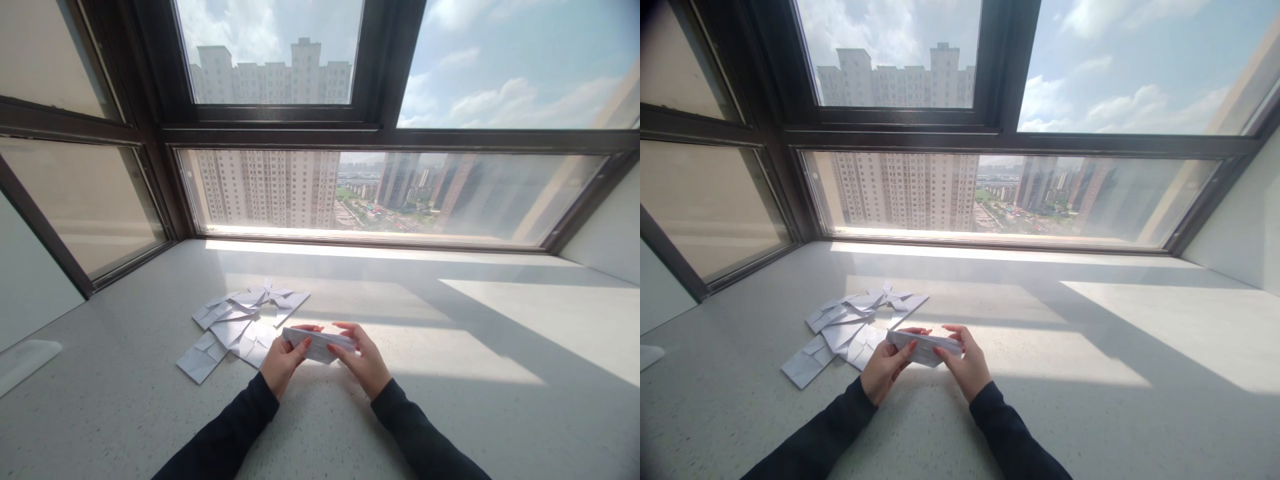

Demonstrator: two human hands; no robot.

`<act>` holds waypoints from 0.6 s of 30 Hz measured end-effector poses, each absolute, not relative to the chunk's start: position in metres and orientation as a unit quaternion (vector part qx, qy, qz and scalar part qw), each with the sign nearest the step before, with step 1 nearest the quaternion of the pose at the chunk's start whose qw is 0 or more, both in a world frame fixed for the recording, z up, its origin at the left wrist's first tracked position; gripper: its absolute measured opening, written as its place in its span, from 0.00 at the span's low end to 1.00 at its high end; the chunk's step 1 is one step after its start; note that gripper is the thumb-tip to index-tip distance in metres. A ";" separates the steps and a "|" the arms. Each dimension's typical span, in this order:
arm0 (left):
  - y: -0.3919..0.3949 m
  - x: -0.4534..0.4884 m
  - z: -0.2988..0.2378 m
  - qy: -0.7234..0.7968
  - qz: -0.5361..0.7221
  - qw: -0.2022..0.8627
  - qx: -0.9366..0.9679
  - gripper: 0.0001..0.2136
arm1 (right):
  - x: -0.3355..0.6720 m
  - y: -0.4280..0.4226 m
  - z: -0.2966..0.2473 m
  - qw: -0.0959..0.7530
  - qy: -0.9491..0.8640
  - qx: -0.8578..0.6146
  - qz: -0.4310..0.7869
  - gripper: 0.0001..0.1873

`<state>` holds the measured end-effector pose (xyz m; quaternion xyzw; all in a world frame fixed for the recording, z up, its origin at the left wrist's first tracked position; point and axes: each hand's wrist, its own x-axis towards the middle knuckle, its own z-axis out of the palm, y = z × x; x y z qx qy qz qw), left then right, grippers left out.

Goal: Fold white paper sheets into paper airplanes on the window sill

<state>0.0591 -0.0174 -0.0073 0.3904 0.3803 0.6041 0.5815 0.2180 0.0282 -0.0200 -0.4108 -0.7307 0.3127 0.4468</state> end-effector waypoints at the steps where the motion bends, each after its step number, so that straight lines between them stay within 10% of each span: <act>1: -0.017 0.058 -0.007 0.388 0.600 0.568 0.409 0.16 | 0.220 0.029 -0.018 0.436 -0.737 -0.408 0.318 0.14; 18: -0.016 0.042 -0.009 0.588 0.218 -0.069 0.776 0.07 | 0.235 0.042 -0.017 0.336 -0.834 -0.416 0.136 0.09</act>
